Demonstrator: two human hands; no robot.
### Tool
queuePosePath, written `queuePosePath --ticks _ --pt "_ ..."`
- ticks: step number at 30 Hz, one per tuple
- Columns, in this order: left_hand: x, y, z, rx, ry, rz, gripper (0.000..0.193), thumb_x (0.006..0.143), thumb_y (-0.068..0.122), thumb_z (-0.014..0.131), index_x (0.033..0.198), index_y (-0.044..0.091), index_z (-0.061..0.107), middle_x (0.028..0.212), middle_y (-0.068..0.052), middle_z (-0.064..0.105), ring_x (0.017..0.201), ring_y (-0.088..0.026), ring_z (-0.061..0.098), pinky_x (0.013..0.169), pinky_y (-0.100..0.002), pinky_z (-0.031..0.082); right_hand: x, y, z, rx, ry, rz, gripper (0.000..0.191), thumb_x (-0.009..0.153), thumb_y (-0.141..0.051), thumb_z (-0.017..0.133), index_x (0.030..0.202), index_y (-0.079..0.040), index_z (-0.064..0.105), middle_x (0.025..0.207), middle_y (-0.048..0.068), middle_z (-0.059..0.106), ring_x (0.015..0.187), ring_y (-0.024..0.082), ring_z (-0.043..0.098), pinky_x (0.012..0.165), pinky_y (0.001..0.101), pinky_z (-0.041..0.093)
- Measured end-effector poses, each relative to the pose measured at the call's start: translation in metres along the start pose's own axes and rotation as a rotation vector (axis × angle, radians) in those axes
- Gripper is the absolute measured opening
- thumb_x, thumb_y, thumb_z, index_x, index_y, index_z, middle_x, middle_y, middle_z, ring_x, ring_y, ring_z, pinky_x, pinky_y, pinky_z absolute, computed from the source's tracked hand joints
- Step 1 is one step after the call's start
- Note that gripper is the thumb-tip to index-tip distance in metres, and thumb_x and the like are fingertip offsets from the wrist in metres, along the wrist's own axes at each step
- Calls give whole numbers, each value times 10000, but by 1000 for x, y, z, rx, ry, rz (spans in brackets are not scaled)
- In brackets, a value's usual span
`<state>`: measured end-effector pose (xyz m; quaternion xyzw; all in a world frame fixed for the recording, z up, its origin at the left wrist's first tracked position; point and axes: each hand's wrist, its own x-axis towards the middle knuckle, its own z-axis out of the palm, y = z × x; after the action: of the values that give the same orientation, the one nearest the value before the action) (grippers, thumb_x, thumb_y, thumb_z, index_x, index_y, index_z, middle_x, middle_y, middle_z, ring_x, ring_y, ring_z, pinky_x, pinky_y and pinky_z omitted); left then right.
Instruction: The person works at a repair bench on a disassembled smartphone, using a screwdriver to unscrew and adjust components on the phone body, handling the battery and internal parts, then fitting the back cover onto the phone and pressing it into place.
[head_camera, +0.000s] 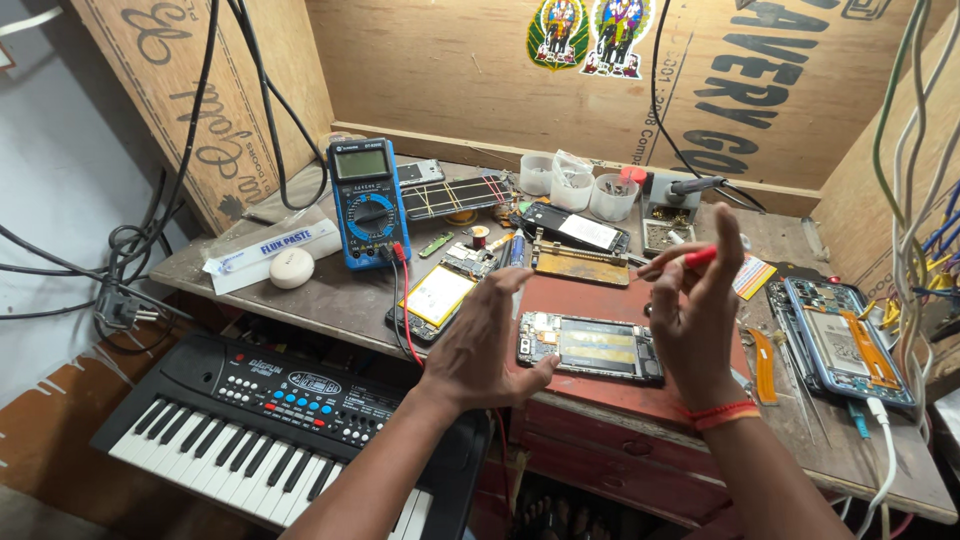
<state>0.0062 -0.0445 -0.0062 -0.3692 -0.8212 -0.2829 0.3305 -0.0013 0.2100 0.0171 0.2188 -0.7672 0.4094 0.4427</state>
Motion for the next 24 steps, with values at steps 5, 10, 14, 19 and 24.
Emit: queuePosePath --ticks 5,10,14,19,24 --pt "2 2 0 1 -41 -57 837 759 494 801 1345 35 419 1279 -208 504 1248 -397 536 1113 -520 435 -1 -4 -6 100 22 51 821 1097 53 421 1685 -224 -81 1333 192 609 872 202 740 715 303 632" --pt "6 6 -3 94 -121 -18 682 747 552 814 1162 71 566 1260 -190 512 1214 -379 536 1076 -535 432 0 -4 -5 224 42 158 847 1113 29 524 1690 -217 -46 1228 189 624 852 200 747 747 310 641" --pt "7 9 -5 112 -151 -24 645 745 575 800 1119 78 627 1286 -197 517 1235 -385 522 1068 -536 414 2 -2 -4 220 25 160 704 1096 34 545 1650 -170 161 1155 171 635 890 206 752 759 320 644" --pt "7 11 -6 143 -180 -23 591 754 591 794 1042 86 689 1320 -197 528 1276 -381 508 1093 -540 387 2 -4 -8 41 49 76 597 1037 42 622 1527 -122 323 1063 146 729 948 193 745 762 293 618" --pt "6 13 -3 164 -179 -12 653 752 615 785 1098 73 672 1318 -195 531 1267 -392 503 1103 -544 381 5 -6 -11 126 13 137 640 1000 5 700 1515 -115 339 1093 163 731 949 177 743 758 281 621"
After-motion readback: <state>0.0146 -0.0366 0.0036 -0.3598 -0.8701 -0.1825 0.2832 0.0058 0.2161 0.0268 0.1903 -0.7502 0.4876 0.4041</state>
